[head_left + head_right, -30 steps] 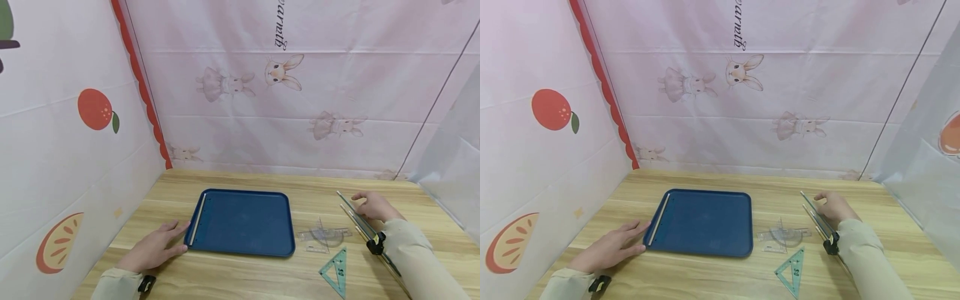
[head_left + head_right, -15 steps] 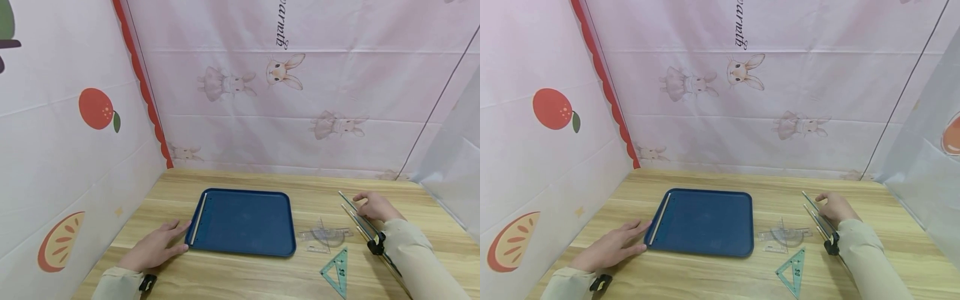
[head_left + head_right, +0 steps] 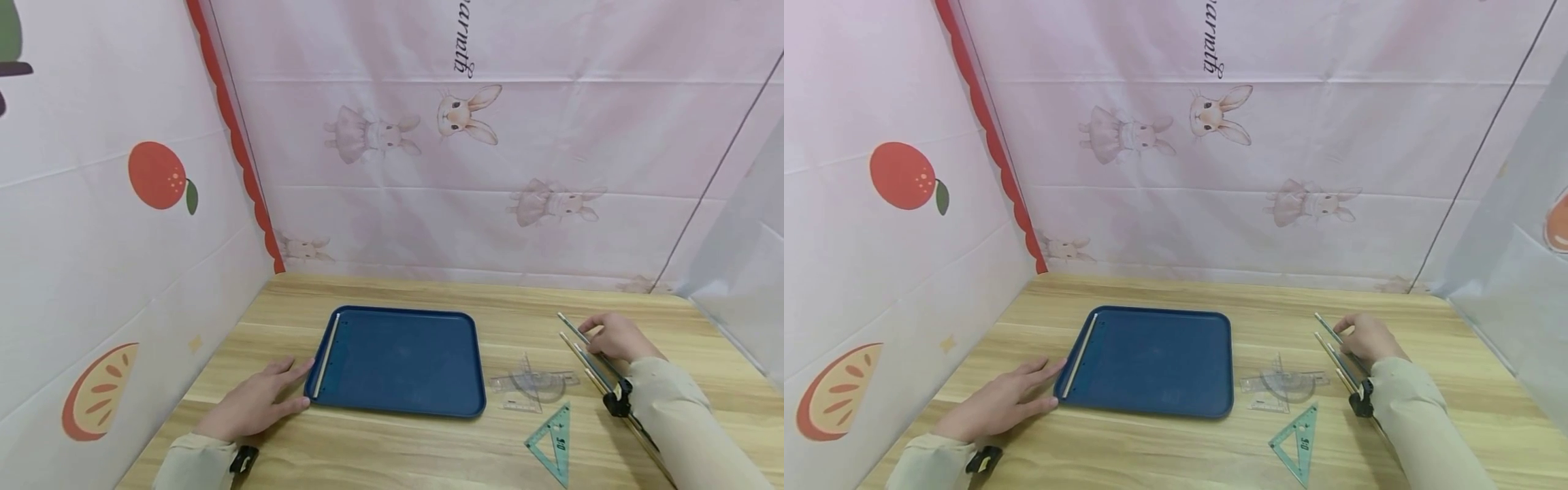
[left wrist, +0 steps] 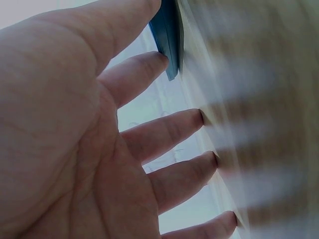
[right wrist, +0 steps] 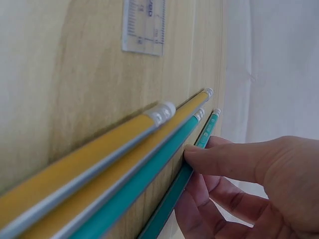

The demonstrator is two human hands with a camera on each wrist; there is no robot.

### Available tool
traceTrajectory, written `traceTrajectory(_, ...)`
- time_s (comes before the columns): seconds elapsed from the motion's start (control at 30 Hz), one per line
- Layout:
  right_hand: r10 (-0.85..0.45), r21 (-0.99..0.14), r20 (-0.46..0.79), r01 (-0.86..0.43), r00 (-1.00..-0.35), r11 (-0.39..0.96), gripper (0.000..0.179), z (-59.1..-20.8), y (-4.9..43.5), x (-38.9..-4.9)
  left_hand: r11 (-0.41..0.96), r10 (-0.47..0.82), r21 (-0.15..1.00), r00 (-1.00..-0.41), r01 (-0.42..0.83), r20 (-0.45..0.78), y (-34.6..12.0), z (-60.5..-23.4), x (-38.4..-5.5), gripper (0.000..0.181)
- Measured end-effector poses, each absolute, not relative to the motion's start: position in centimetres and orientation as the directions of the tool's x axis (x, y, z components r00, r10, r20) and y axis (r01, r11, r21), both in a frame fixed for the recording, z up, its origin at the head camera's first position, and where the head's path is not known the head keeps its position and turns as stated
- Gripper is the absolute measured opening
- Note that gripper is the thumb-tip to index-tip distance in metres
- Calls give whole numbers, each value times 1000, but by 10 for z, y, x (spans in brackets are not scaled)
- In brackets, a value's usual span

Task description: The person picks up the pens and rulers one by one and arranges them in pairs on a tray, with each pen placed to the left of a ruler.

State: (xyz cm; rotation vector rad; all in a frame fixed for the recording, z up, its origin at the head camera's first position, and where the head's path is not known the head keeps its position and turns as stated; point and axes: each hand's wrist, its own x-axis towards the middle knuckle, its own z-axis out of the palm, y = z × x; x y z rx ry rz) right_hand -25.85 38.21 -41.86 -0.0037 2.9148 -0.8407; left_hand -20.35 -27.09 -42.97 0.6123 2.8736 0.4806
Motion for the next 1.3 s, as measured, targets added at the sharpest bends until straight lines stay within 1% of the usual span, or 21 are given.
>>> traceTrajectory(0.07, -28, -538, -112, 37, -993, 842, 37, -419, 381, -258, 866, 418, 342, -904, 365, -94, -271, -430, -203, 77)
traceTrajectory(0.3, -71, -503, -68, -27, -995, 864, 31, -419, 382, -257, 870, 399, 353, -912, 343, -96, -270, -429, -202, 76)
traceTrajectory(0.5, -57, -477, -63, -20, -996, 878, 29, -419, 386, -258, 866, 415, 341, -906, 365, -85, -269, -429, -202, 76)
traceTrajectory(0.77, -47, -445, -61, -15, -997, 895, 29, -417, 387, -257, 867, 412, 343, -907, 361, -88, -269, -429, -202, 76)
traceTrajectory(0.97, -48, -463, -67, -11, -997, 886, 31, -419, 387, -256, 866, 415, 343, -906, 364, -87, -269, -429, -201, 76)
traceTrajectory(1.3, -26, -538, -110, 38, -994, 842, 45, -420, 393, -254, 864, 420, 339, -904, 372, -80, -271, -430, -202, 76)
